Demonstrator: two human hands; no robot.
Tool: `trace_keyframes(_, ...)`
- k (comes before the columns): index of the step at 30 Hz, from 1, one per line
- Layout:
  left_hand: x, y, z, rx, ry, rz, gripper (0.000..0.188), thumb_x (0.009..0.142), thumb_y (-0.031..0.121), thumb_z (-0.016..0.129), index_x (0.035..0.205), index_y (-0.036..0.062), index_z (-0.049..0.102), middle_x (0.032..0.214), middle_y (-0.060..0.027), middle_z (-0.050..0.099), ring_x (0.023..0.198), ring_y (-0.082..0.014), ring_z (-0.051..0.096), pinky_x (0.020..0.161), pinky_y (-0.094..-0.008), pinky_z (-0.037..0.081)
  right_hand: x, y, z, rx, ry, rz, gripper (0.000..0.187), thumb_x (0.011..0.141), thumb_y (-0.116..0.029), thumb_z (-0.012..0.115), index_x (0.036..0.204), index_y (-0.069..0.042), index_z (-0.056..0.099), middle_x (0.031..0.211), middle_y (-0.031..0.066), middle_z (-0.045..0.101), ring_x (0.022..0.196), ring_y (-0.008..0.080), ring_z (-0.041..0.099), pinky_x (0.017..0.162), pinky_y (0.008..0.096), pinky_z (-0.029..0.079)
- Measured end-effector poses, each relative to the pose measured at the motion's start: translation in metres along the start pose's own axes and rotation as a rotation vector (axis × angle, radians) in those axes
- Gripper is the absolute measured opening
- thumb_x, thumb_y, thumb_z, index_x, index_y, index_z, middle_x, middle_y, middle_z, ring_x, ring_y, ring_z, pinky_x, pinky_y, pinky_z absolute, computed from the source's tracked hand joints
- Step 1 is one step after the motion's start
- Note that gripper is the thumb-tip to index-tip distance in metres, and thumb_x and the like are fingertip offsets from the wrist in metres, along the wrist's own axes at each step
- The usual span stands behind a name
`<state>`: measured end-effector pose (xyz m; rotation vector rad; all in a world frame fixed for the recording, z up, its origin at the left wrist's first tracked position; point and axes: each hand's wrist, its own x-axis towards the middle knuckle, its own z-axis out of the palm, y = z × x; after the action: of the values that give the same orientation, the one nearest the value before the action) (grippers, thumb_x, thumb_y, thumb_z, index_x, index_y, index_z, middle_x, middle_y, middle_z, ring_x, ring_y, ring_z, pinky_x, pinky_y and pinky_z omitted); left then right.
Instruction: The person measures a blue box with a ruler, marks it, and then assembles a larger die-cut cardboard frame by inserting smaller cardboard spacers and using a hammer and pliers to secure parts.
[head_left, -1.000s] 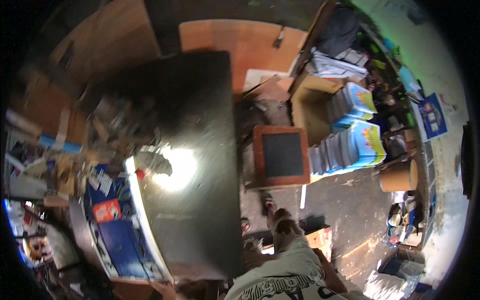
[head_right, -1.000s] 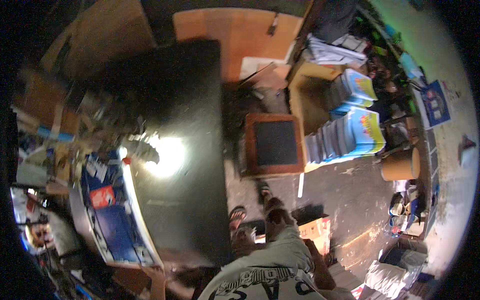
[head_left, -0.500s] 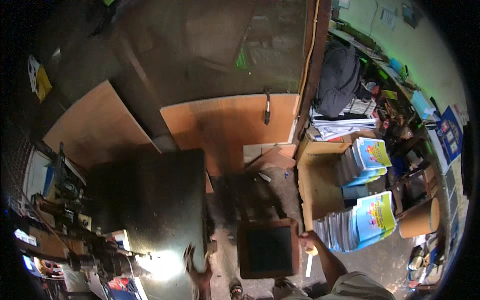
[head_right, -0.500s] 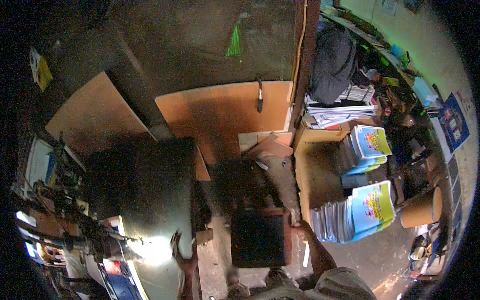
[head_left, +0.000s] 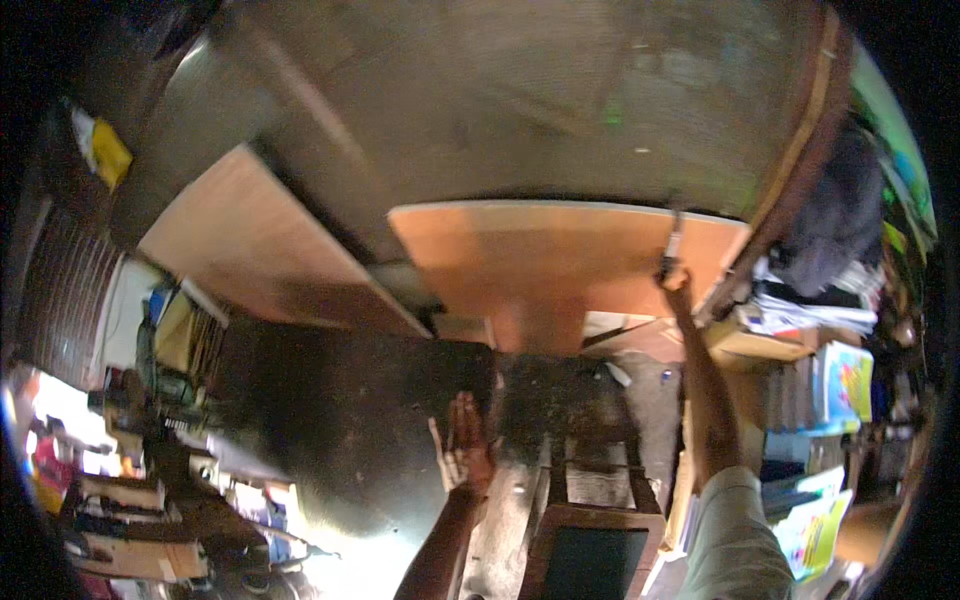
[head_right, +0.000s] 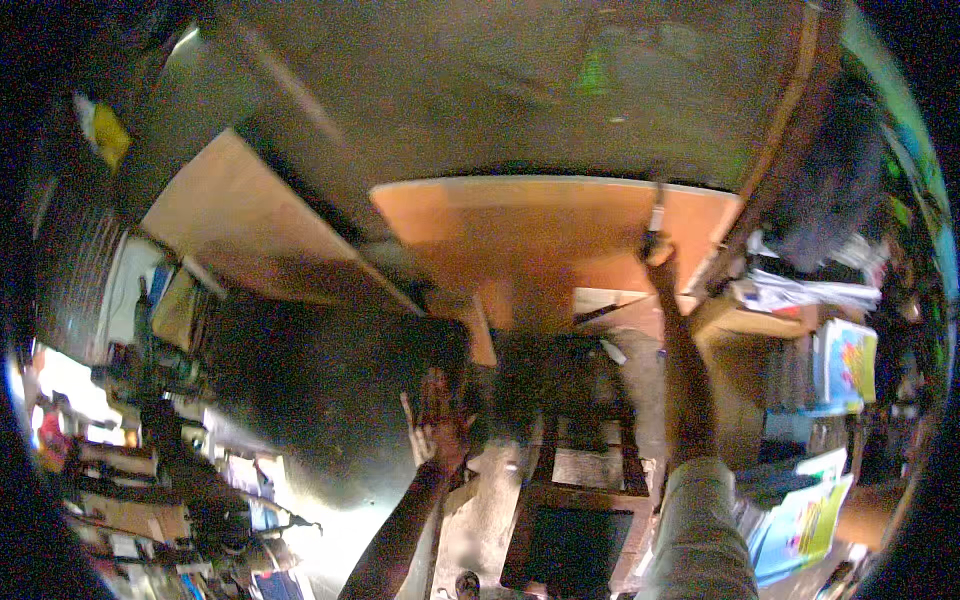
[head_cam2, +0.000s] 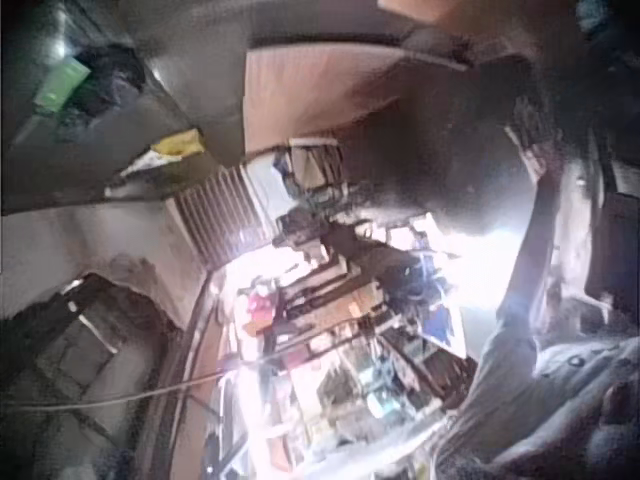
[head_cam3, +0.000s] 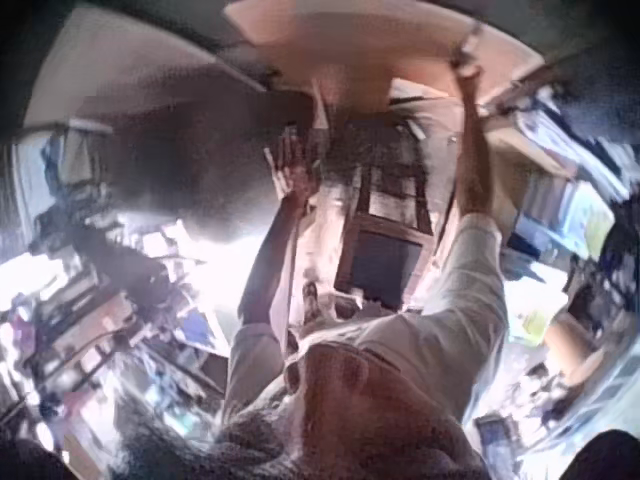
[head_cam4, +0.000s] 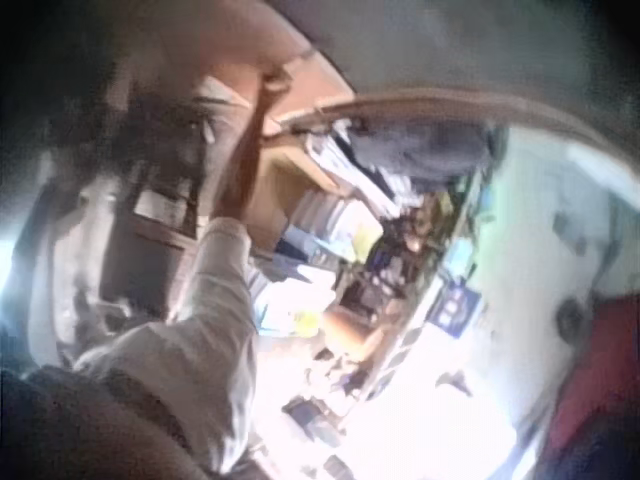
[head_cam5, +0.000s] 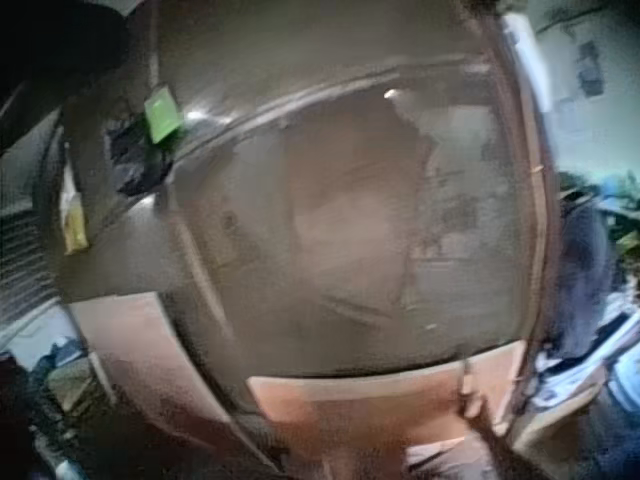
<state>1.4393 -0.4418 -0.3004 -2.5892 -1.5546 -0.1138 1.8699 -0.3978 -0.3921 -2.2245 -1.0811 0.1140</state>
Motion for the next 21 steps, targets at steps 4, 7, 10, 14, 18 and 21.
trace_keyframes(4,-0.006,-0.009,0.008,-0.017,-0.086,-0.064,0.069,0.094,0.028,0.058,0.152,0.0081,0.025,0.156,-0.0139,0.028,0.144,-0.0284,0.027,0.118,-0.0475,0.024,0.027,-0.012,-0.001,-0.008,0.034,-0.097,0.042,0.094,-0.032,0.061,0.117,0.002,0.053,0.109,0.013,0.058,0.098,0.0224,0.056,0.081,0.0344,0.043)
trace_keyframes(7,0.001,0.001,-0.016,-0.256,0.009,-0.03,0.08,0.088,0.022,0.064,0.153,0.0035,0.02,0.158,-0.0126,0.026,0.149,-0.0237,0.017,0.121,-0.0536,0.01,0.053,0.003,-0.029,0.07,0.105,-0.17,0.046,0.095,-0.032,0.06,0.122,0.004,0.05,0.116,0.0157,0.056,0.105,0.0243,0.054,0.087,0.0352,0.041)
trace_keyframes(10,-0.008,-0.001,-0.018,-0.267,0.045,-0.024,0.086,0.087,0.018,0.065,0.153,0.0006,0.014,0.16,-0.012,0.021,0.149,-0.0238,0.017,0.121,-0.053,0.009,0.055,-0.017,-0.074,0.211,0.214,-0.25,0.049,0.097,-0.032,0.058,0.128,0.005,0.048,0.123,0.0185,0.053,0.111,0.0261,0.052,0.092,0.036,0.04)
trace_keyframes(14,-0.019,-0.001,-0.023,-0.259,0.056,-0.086,0.086,0.089,0.024,0.063,0.153,-0.0003,0.011,0.161,-0.0116,0.018,0.149,-0.024,0.017,0.121,-0.0529,0.006,0.035,-0.09,-0.167,0.492,0.347,-0.432,0.054,0.099,-0.032,0.055,0.135,0.007,0.044,0.133,0.0221,0.051,0.12,0.0286,0.05,0.1,0.037,0.038)
trace_keyframes(18,-0.035,0.011,-0.035,-0.328,-0.013,-0.013,0.07,0.095,0.034,0.052,0.149,-0.0039,0.026,0.157,-0.0149,0.028,0.147,-0.0272,0.022,0.121,-0.0512,0.011,-0.062,-0.119,-0.236,0.734,0.337,-0.408,0.058,0.101,-0.032,0.052,0.139,0.01,0.042,0.14,0.025,0.048,0.126,0.0304,0.048,0.106,0.0375,0.036)
trace_keyframes(21,-0.092,0.041,-0.085,-0.843,-0.002,0.005,0.071,0.097,0.04,0.046,0.151,-0.0006,0.024,0.156,-0.0124,0.028,0.143,-0.0253,0.026,0.117,-0.0459,0.018,-0.158,-0.116,-0.263,0.705,0.233,-0.446,0.051,0.101,-0.029,0.051,0.137,0.006,0.046,0.135,0.0251,0.051,0.12,0.0324,0.052,0.099,0.0395,0.042)
